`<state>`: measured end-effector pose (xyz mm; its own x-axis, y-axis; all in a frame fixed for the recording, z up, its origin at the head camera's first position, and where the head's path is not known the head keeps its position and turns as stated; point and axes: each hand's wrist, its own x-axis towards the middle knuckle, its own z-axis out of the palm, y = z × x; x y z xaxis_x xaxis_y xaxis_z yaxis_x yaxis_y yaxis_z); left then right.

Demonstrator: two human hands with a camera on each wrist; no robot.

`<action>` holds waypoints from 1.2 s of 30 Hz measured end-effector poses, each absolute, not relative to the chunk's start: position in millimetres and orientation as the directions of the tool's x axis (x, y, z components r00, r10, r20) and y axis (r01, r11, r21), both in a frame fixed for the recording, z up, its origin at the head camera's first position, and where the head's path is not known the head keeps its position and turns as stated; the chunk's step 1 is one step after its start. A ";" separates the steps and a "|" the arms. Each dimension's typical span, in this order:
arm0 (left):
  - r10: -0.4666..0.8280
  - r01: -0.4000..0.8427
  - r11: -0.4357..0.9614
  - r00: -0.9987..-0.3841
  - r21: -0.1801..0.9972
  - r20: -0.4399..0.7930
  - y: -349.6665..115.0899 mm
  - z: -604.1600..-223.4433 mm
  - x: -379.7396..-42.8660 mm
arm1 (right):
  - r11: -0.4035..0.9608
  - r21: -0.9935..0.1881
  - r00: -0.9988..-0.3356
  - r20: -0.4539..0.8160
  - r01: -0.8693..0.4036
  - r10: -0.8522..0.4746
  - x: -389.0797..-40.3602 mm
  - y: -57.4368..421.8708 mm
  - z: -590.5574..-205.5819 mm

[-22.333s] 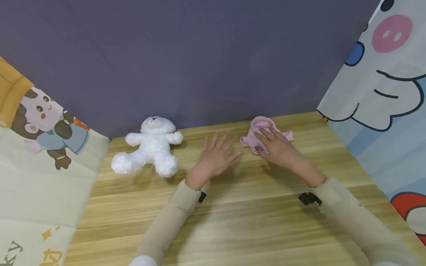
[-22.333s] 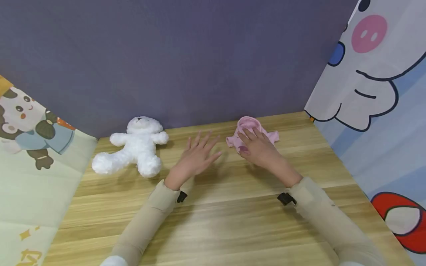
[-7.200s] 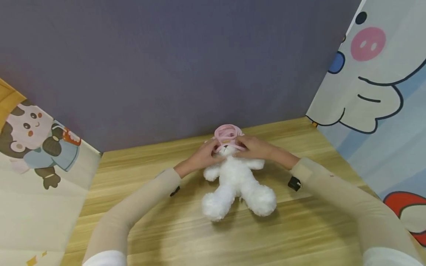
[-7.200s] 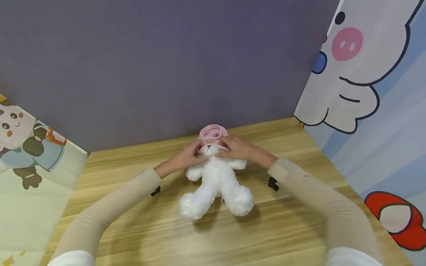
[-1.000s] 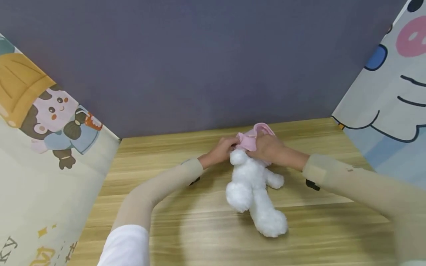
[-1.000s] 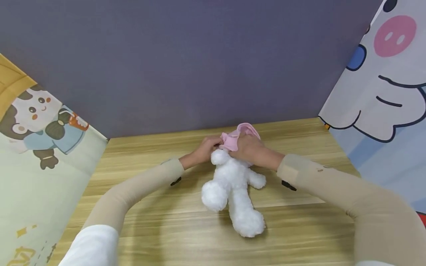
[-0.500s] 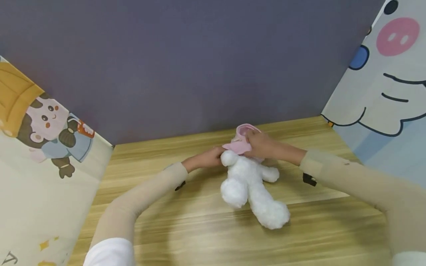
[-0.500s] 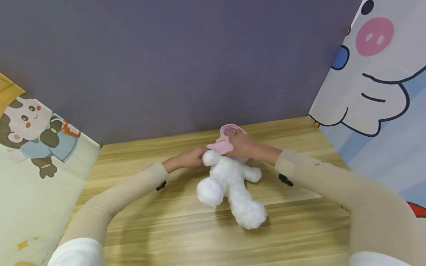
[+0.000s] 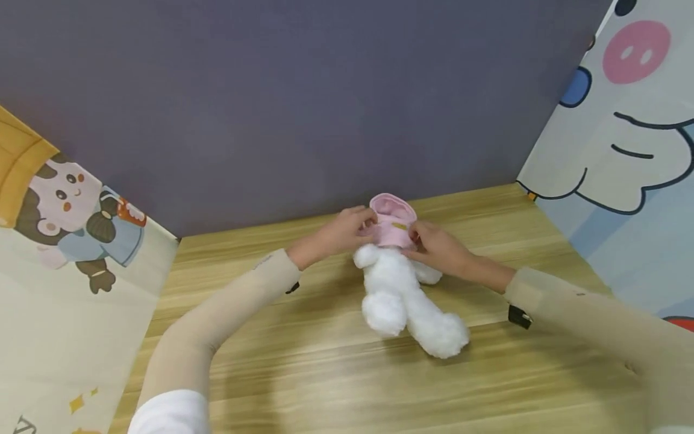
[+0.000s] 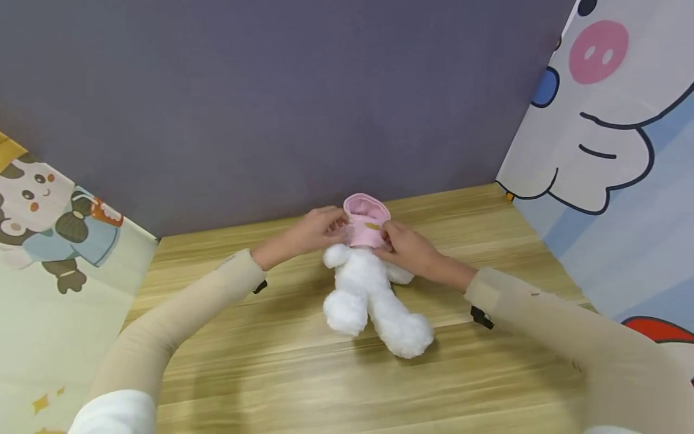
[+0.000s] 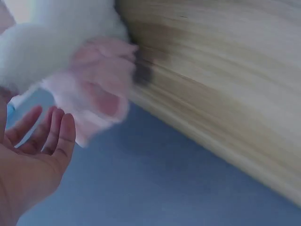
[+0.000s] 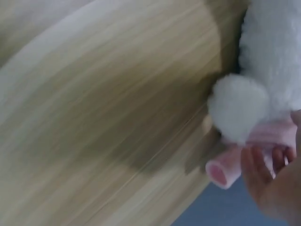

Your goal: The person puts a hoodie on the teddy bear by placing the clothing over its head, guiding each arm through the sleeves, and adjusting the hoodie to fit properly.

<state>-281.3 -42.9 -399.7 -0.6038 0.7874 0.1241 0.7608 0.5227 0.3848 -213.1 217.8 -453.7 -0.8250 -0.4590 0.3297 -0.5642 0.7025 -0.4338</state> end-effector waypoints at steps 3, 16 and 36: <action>0.829 0.816 0.521 -0.554 0.251 0.080 -24.7 -396.2 -275.3 | 0.782 -0.378 -0.865 0.297 -0.495 -0.404 -214.9 205.5 -451.3; 0.869 0.862 0.358 -0.448 0.358 0.210 -25.1 -436.6 -269.0 | 0.916 -0.166 -0.924 0.179 -0.367 -0.338 -234.0 171.7 -446.9; 0.852 0.838 0.398 -0.489 0.372 0.189 -51.5 -450.3 -263.4 | 0.763 -0.038 -0.720 0.363 -0.646 -0.592 -241.1 180.7 -446.1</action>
<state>-263.4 -51.5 -450.3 -0.4887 0.8518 0.1886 0.8382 0.3984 0.3724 -241.1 180.7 -446.1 -0.7200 -0.5917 0.3625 -0.6458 0.7626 -0.0378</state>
